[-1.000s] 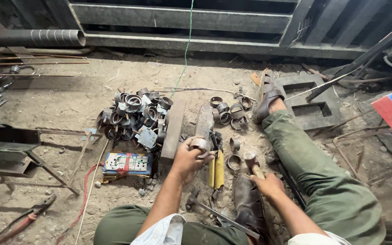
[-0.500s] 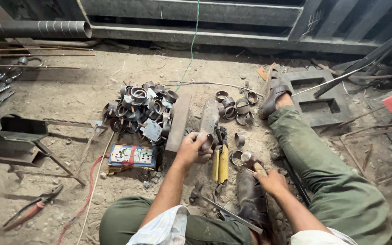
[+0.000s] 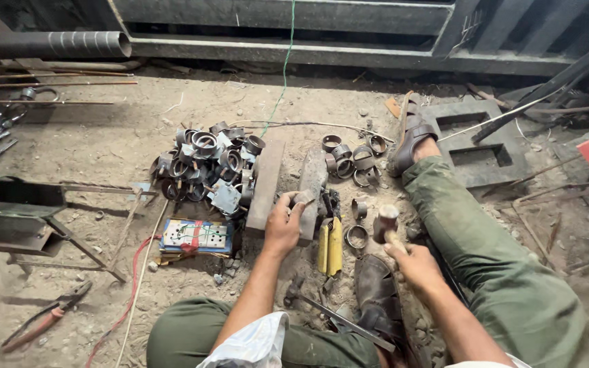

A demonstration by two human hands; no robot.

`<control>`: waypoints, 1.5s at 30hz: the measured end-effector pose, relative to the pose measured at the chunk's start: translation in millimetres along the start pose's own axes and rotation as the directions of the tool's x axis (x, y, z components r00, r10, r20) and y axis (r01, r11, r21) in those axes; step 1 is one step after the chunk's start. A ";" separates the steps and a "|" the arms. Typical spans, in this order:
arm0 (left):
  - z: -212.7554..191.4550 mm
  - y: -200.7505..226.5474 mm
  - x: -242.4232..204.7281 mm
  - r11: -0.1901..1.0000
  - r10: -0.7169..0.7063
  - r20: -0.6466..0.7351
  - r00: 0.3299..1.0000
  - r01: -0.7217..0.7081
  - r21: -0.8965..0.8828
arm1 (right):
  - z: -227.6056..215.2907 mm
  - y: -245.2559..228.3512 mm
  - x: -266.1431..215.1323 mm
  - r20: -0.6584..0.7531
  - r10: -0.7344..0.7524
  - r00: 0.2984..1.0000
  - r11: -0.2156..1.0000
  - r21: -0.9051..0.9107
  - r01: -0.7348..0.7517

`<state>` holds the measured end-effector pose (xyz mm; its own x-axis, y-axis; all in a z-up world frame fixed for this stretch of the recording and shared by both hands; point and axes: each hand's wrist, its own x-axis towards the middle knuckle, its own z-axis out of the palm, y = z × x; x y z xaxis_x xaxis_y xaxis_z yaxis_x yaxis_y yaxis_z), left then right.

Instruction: The person sits on the floor and repeatedly hammers small metal rings placed on a wooden block to shape them. They pick up each ring, strike it with a hammer, and set it aside, continuing the process with multiple rings.

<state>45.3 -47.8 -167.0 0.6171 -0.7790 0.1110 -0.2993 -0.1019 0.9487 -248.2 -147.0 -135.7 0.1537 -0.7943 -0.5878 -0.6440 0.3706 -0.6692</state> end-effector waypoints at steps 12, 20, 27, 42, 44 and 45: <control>-14.6 -2.2 -15.7 0.901 0.256 0.018 0.967 -0.245 0.358 | 27.7 -46.6 -47.0 0.020 -0.321 0.947 0.938 0.144 0.315; -30.0 5.4 -18.2 0.890 0.234 0.025 0.972 -0.225 0.397 | 32.8 -43.6 -57.4 0.076 -0.311 0.947 0.943 0.150 0.298; -13.7 -7.3 -15.5 0.965 0.166 -0.040 0.985 -0.154 0.213 | 19.3 -88.6 -84.9 0.059 -0.538 0.841 0.843 0.065 0.534; -15.8 -10.4 -30.7 0.925 0.287 0.038 0.957 -0.287 0.248 | 53.1 -96.3 -82.2 0.026 -0.618 0.786 0.755 -0.261 0.602; -15.7 -10.4 -22.1 0.912 0.323 0.044 0.945 -0.323 0.251 | 51.7 -101.9 -85.3 -0.017 -0.751 0.660 0.634 -0.294 0.715; -16.5 -11.3 -21.9 0.910 0.321 0.045 0.946 -0.321 0.261 | 54.1 -103.7 -86.9 0.014 -0.688 0.726 0.686 -0.312 0.657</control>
<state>47.2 -19.3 -175.3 0.4552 -0.7975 0.3960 -0.6605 -0.0042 0.7508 -154.2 -90.4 -39.8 0.5650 -0.8246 0.0278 -0.5747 -0.4174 -0.7039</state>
